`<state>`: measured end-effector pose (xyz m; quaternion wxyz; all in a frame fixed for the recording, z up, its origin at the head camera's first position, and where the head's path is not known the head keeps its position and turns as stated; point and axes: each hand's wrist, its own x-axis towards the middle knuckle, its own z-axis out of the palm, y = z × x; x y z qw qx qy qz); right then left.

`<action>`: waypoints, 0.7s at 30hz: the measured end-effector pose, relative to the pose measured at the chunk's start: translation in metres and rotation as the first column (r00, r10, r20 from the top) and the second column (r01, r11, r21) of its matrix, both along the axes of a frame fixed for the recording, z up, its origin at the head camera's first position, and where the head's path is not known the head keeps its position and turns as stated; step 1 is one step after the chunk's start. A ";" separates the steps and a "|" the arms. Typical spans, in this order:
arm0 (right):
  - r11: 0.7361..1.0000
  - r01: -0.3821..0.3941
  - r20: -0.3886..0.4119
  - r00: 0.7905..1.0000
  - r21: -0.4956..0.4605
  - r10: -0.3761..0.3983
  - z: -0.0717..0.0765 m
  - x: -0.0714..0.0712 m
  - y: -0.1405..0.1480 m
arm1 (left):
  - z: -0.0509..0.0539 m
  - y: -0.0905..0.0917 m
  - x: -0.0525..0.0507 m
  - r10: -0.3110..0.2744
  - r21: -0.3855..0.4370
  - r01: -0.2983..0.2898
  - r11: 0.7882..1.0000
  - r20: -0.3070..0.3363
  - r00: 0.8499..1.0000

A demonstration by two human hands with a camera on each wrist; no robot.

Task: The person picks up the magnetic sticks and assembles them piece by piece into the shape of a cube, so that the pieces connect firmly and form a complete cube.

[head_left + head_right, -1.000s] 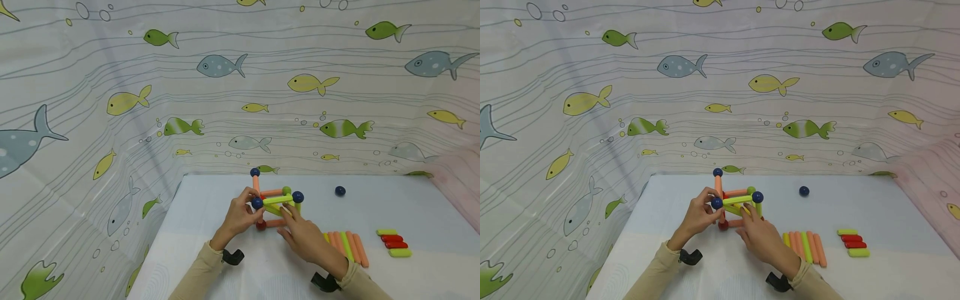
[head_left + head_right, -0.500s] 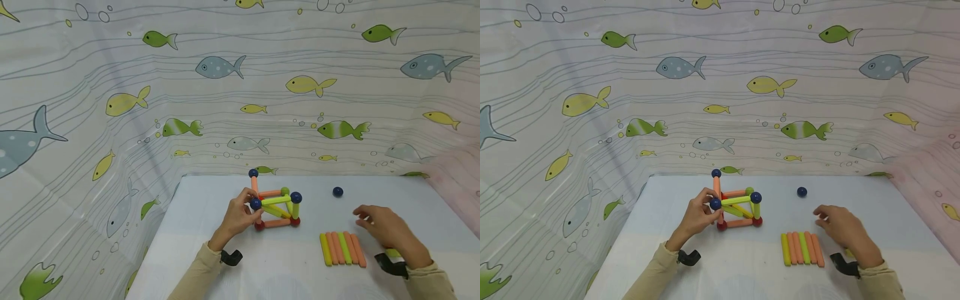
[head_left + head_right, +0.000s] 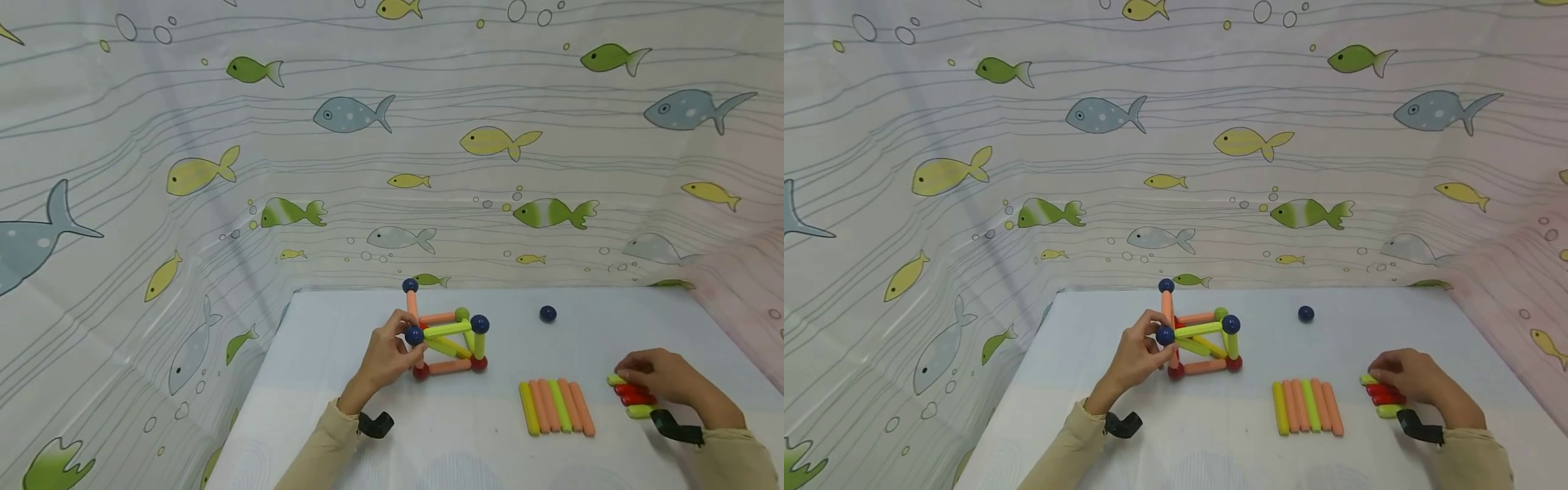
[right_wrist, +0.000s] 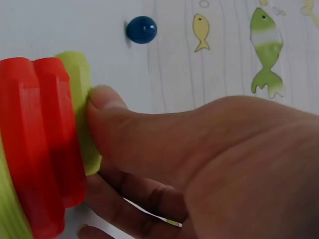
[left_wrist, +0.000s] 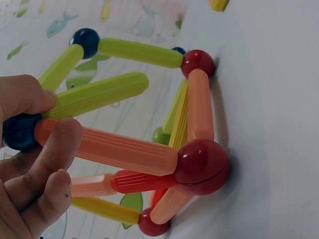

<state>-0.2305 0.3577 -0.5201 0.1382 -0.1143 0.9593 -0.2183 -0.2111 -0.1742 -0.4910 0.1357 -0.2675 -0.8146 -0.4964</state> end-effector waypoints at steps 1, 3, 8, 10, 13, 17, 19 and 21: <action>1.000 -0.002 0.012 1.000 0.000 0.002 0.001 0.000 0.000 | 0.000 0.000 0.000 -0.001 0.001 0.001 1.000 -0.002 1.000; 1.000 -0.001 0.047 0.999 -0.008 0.001 0.002 0.000 -0.001 | 0.000 -0.001 0.000 -0.006 0.002 0.006 1.000 -0.003 1.000; 0.999 -0.018 0.118 0.993 -0.050 0.024 0.003 0.002 -0.002 | 0.000 -0.001 0.000 -0.007 -0.001 0.007 1.000 0.006 1.000; 0.997 -0.034 0.120 0.992 -0.069 0.043 0.003 0.002 -0.002 | 0.001 -0.001 0.000 -0.005 0.000 0.005 1.000 0.006 1.000; 0.996 -0.049 0.095 0.994 -0.081 0.056 0.004 0.002 -0.006 | 0.001 -0.001 0.000 -0.004 0.001 0.004 1.000 0.005 1.000; 0.991 -0.067 0.016 0.997 -0.119 0.070 0.009 0.003 -0.021 | 0.000 0.000 0.000 -0.003 -0.003 0.003 1.000 0.008 1.000; 0.981 -0.111 -0.038 0.994 -0.162 0.106 0.013 0.006 -0.037 | 0.000 0.000 0.000 -0.002 -0.008 0.002 1.000 0.013 1.000; 0.960 -0.170 -0.088 0.984 -0.222 0.154 0.017 0.010 -0.059 | 0.001 0.000 0.000 -0.001 -0.013 0.002 1.000 0.013 1.000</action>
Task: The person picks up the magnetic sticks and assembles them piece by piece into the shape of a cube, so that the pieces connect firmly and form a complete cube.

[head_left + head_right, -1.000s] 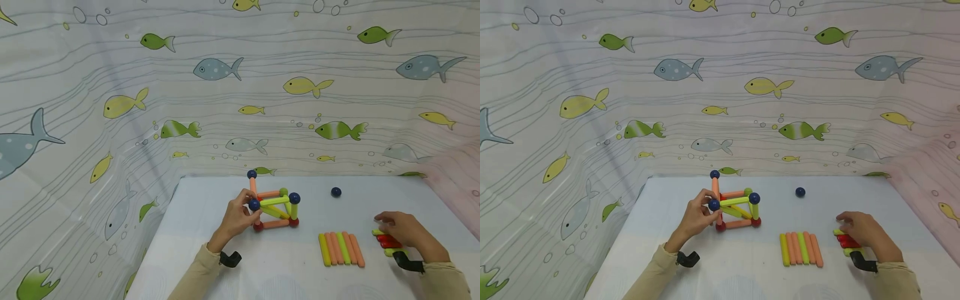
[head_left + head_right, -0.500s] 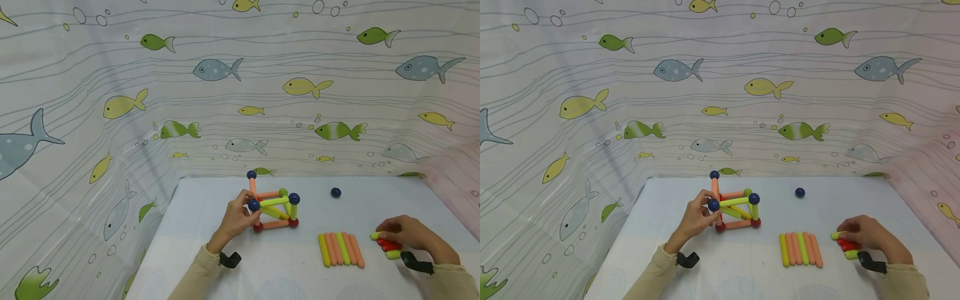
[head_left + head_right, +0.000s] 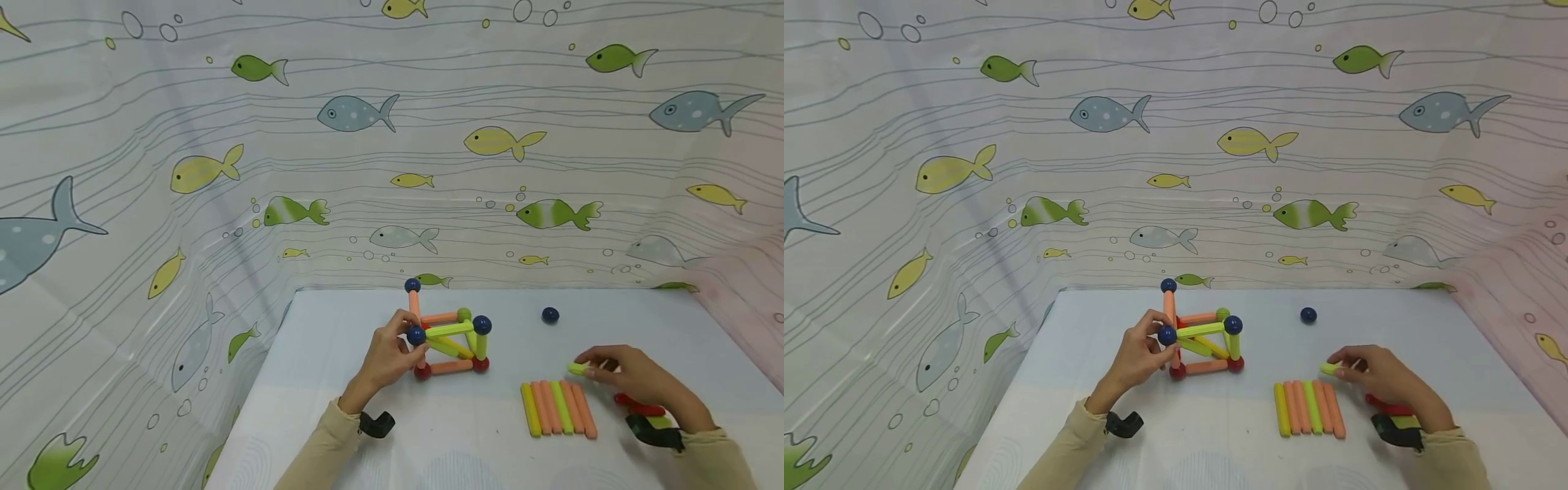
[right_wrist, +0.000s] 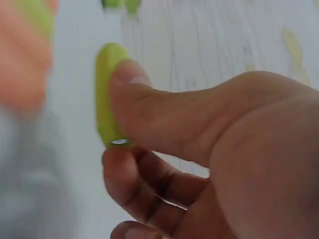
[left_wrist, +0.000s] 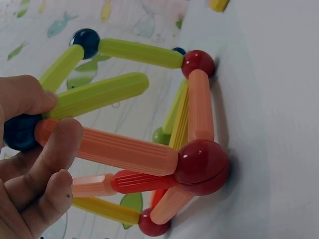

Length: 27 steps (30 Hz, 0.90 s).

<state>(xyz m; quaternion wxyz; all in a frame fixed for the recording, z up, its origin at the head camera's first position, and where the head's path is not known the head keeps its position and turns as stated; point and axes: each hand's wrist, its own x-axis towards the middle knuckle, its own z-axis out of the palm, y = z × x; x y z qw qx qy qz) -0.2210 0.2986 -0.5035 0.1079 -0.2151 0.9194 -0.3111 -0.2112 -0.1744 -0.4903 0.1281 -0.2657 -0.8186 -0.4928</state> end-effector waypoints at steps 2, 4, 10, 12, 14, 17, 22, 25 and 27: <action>0.997 -0.051 -0.025 0.998 -0.057 0.050 0.002 0.005 -0.028 | 0.000 0.000 0.000 -0.005 -0.005 0.005 1.000 0.001 1.000; 0.994 -0.078 -0.046 0.996 -0.080 0.074 0.002 0.010 -0.059 | 0.000 0.000 0.000 -0.009 0.000 0.009 1.000 -0.003 1.000; 0.997 -0.061 -0.169 0.984 -0.053 0.052 -0.009 0.025 -0.143 | -0.001 0.000 0.001 -0.007 0.015 0.007 1.000 -0.008 1.000; 0.999 -0.026 -0.237 0.971 -0.027 0.019 -0.014 0.028 -0.162 | 0.000 0.000 0.001 -0.005 0.010 0.005 1.000 -0.001 1.000; 1.000 0.014 -0.304 0.952 -0.010 -0.017 -0.018 0.029 -0.176 | 0.001 0.001 0.001 -0.002 0.007 0.002 1.000 0.010 1.000; 0.997 0.078 -0.381 0.922 0.003 -0.071 -0.024 0.028 -0.191 | 0.002 0.002 0.001 0.000 0.006 0.000 1.000 0.020 1.000; 0.994 0.108 -0.532 0.842 0.016 -0.083 -0.030 0.028 -0.206 | 0.001 0.002 0.000 0.004 0.015 -0.004 1.000 0.020 1.000; 0.994 0.108 -0.606 0.792 0.018 -0.075 -0.033 0.030 -0.214 | 0.000 0.002 0.001 0.008 0.012 -0.008 1.000 0.017 1.000; 0.994 0.111 -0.634 0.769 0.007 -0.081 -0.033 0.032 -0.218 | 0.001 0.002 0.002 0.010 0.010 -0.010 1.000 0.017 1.000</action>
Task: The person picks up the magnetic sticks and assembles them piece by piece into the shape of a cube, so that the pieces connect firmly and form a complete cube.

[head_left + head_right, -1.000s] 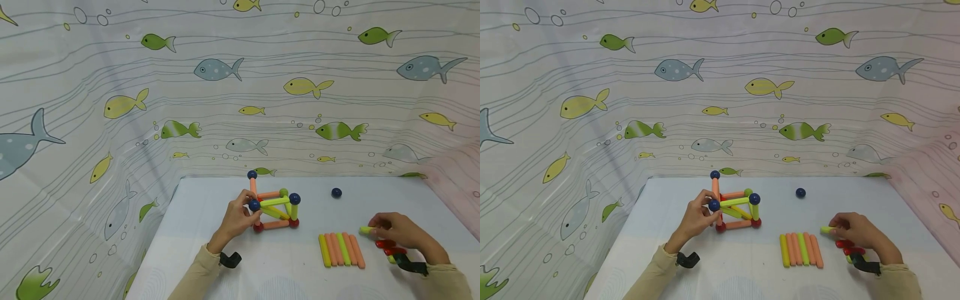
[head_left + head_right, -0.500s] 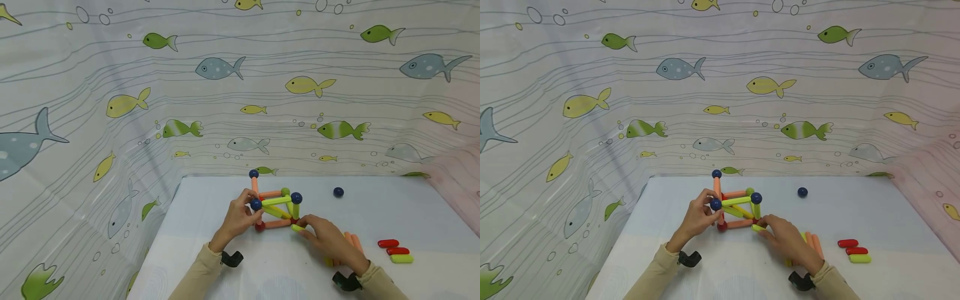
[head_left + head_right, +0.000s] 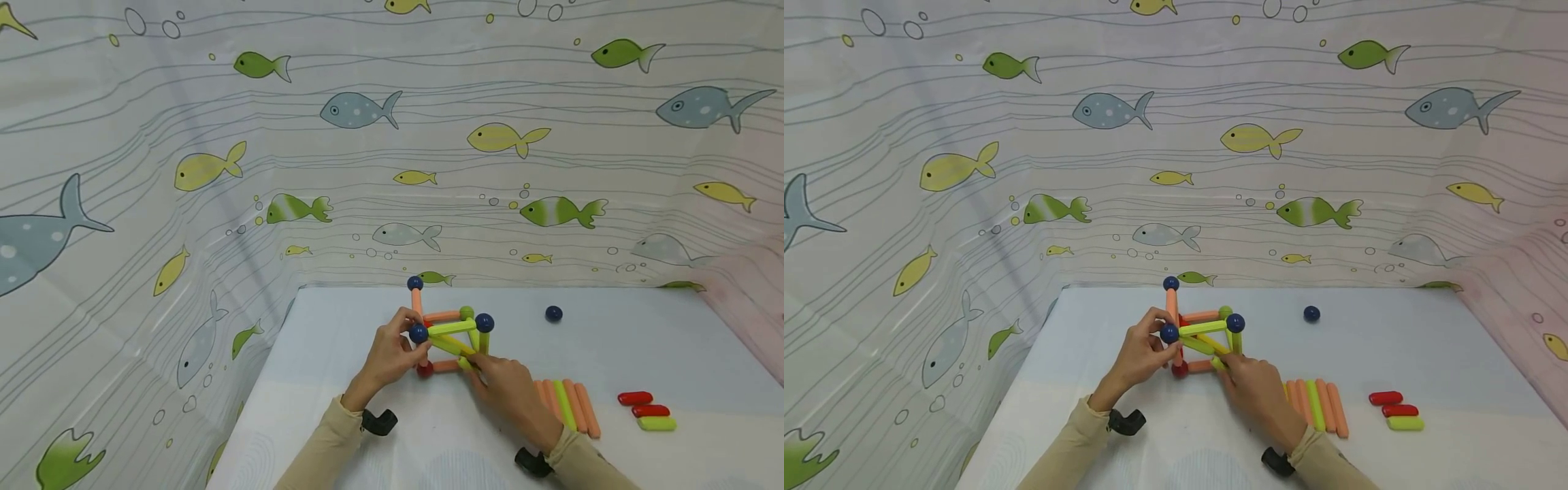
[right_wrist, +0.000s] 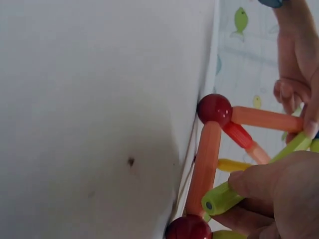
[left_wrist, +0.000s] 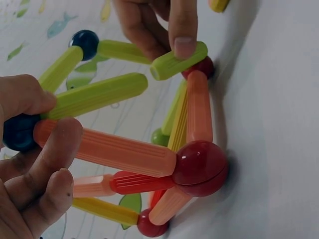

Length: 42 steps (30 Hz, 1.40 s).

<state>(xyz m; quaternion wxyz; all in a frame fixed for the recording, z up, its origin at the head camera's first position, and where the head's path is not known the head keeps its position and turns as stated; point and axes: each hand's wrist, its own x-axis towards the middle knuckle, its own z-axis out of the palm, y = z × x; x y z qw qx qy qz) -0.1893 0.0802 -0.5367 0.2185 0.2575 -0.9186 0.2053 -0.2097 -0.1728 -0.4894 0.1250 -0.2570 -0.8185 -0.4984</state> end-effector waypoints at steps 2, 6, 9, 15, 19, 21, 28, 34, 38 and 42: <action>1.000 0.007 -0.023 1.000 -0.014 -0.008 0.000 0.001 -0.004 | 0.001 0.000 0.000 0.004 -0.006 -0.004 1.000 0.000 1.000; 0.999 0.035 -0.050 0.998 -0.016 -0.036 0.002 0.002 -0.010 | 0.001 0.000 0.001 0.010 -0.013 -0.010 1.000 0.002 1.000; 0.999 0.049 -0.052 0.997 -0.006 -0.050 0.002 0.002 -0.013 | 0.002 -0.001 0.001 0.009 -0.013 -0.009 1.000 0.002 1.000; 0.998 0.052 -0.052 0.997 -0.017 -0.053 0.000 0.002 -0.015 | 0.002 -0.001 0.001 0.003 -0.010 -0.003 1.000 -0.005 1.000; 0.999 0.035 -0.048 0.998 -0.031 -0.036 0.000 0.004 -0.017 | 0.002 -0.002 0.001 0.001 -0.011 -0.001 1.000 -0.006 1.000; 0.999 0.027 -0.045 0.999 -0.036 -0.029 0.001 0.004 -0.018 | 0.003 -0.002 0.001 -0.001 -0.012 0.001 1.000 -0.002 1.000; 0.999 0.031 -0.032 0.999 -0.037 -0.032 0.003 0.004 -0.022 | 0.003 -0.001 0.001 0.002 -0.022 -0.002 1.000 0.016 1.000; 0.999 0.034 -0.036 0.999 -0.034 -0.035 0.003 0.003 -0.025 | 0.002 -0.001 0.000 0.004 -0.020 -0.004 1.000 0.002 1.000; 0.999 0.038 -0.032 0.999 -0.038 -0.039 0.003 0.002 -0.026 | 0.001 -0.001 0.000 0.007 -0.028 -0.008 1.000 -0.005 1.000; 0.998 0.024 -0.081 0.996 -0.064 -0.029 0.005 0.002 -0.024 | 0.001 -0.001 0.000 0.009 -0.041 -0.010 0.999 -0.009 1.000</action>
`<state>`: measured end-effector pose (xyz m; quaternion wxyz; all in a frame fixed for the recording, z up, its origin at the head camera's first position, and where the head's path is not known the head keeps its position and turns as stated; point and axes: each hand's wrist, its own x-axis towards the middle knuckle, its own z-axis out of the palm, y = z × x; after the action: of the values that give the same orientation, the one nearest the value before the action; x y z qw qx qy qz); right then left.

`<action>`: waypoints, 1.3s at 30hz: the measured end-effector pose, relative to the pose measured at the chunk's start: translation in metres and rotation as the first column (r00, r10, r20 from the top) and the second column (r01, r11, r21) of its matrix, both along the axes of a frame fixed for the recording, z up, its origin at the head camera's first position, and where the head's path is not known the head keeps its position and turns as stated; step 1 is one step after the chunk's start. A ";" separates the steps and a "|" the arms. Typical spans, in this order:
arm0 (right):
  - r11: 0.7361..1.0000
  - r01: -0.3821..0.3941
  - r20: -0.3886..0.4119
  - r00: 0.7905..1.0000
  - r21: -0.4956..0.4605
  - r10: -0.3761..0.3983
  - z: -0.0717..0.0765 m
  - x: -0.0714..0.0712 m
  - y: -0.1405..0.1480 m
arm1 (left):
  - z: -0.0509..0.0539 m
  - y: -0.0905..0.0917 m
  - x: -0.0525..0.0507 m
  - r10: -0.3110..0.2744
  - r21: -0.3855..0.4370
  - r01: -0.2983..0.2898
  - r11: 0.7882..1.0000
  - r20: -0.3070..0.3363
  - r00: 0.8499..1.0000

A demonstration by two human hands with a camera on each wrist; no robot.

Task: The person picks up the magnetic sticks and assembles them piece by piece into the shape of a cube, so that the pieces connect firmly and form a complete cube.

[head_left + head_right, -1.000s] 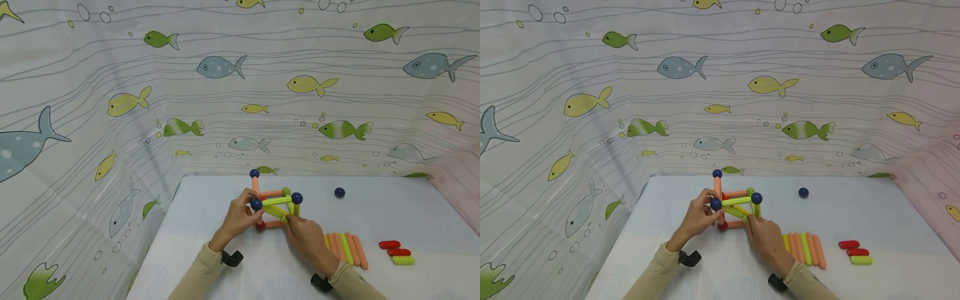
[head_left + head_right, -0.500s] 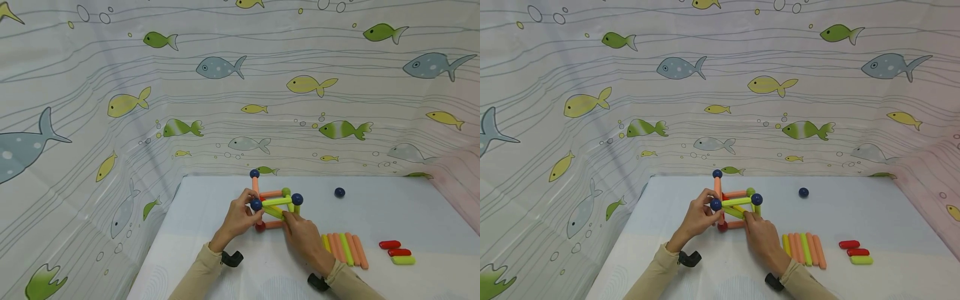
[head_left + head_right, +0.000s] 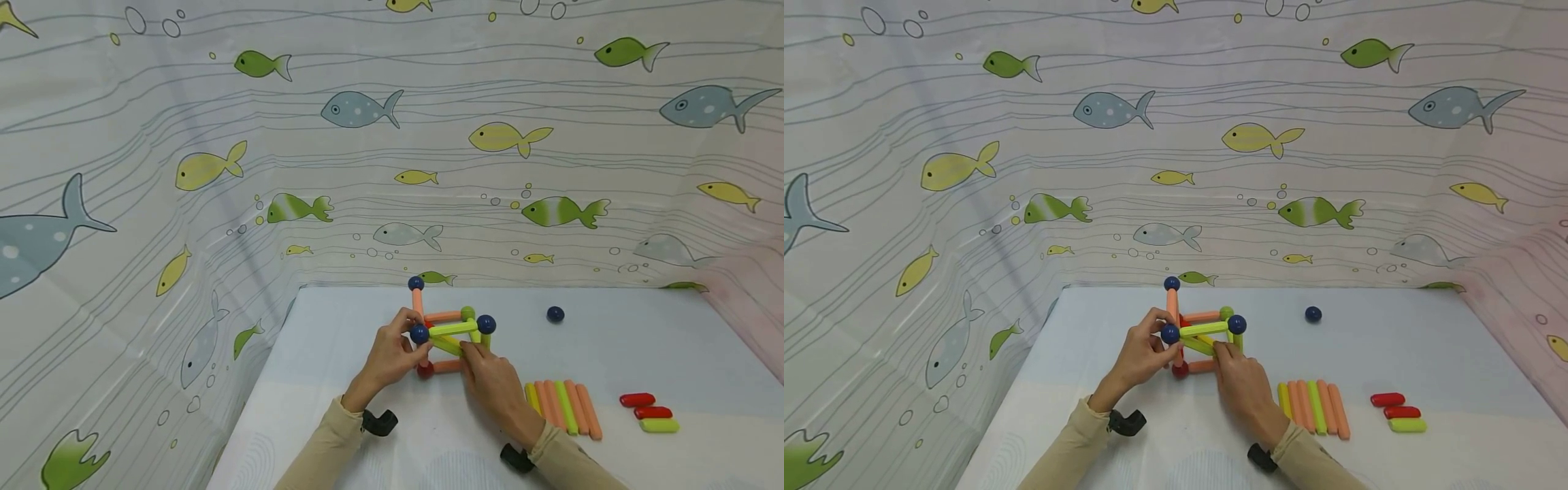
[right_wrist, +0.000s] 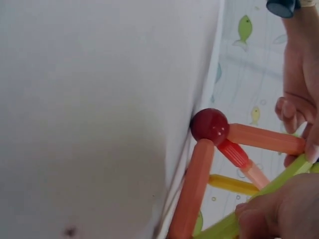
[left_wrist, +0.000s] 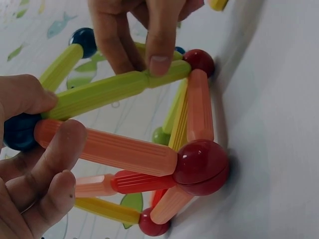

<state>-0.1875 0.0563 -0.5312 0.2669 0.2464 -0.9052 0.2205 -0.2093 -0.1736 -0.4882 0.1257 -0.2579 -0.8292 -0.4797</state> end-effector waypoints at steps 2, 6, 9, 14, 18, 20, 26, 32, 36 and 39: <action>0.999 -0.032 -0.069 0.997 -0.042 0.029 0.004 -0.001 0.004 | -0.001 0.000 0.000 -0.003 -0.003 0.003 1.000 -0.013 1.000; 0.971 -0.107 -0.191 0.979 -0.212 0.066 0.014 -0.011 0.023 | -0.001 0.000 0.000 -0.004 -0.013 0.003 1.000 -0.040 0.999; 0.933 -0.071 -0.086 0.995 -0.353 0.044 0.017 -0.024 0.042 | -0.002 -0.001 -0.001 0.002 -0.018 -0.003 1.000 -0.045 0.999; 0.923 -0.005 0.388 0.906 -0.385 0.167 0.010 -0.043 0.069 | -0.003 -0.001 -0.001 0.026 -0.042 -0.026 0.999 -0.003 1.000; 0.936 -0.092 0.556 0.783 -0.340 0.279 -0.004 -0.053 0.076 | -0.004 -0.005 -0.001 0.088 -0.142 -0.079 0.987 0.062 0.994; 0.934 -0.134 0.569 0.761 -0.331 0.311 -0.010 -0.056 0.075 | -0.005 -0.008 -0.001 0.125 -0.222 -0.099 0.970 0.108 0.986; 0.927 -0.170 0.547 0.766 -0.335 0.338 -0.017 -0.062 0.068 | -0.009 -0.015 -0.002 0.086 -0.420 0.055 0.906 0.310 0.947; 0.923 -0.174 0.513 0.788 -0.343 0.339 -0.018 -0.064 0.067 | -0.021 -0.010 -0.004 0.052 -0.469 0.093 0.878 0.288 0.956; 0.918 -0.179 0.473 0.813 -0.353 0.341 -0.019 -0.063 0.066 | -0.024 -0.008 -0.004 0.093 -0.480 0.042 0.876 0.254 0.963; 0.922 -0.179 0.450 0.831 -0.343 0.328 -0.020 -0.062 0.065 | -0.025 -0.008 -0.004 0.110 -0.466 0.021 0.885 0.252 0.962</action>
<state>-0.2492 0.1211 -0.5517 0.0248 0.2588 -0.8602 0.4388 -0.2130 -0.1816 -0.5133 -0.0430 -0.1930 -0.9348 -0.2951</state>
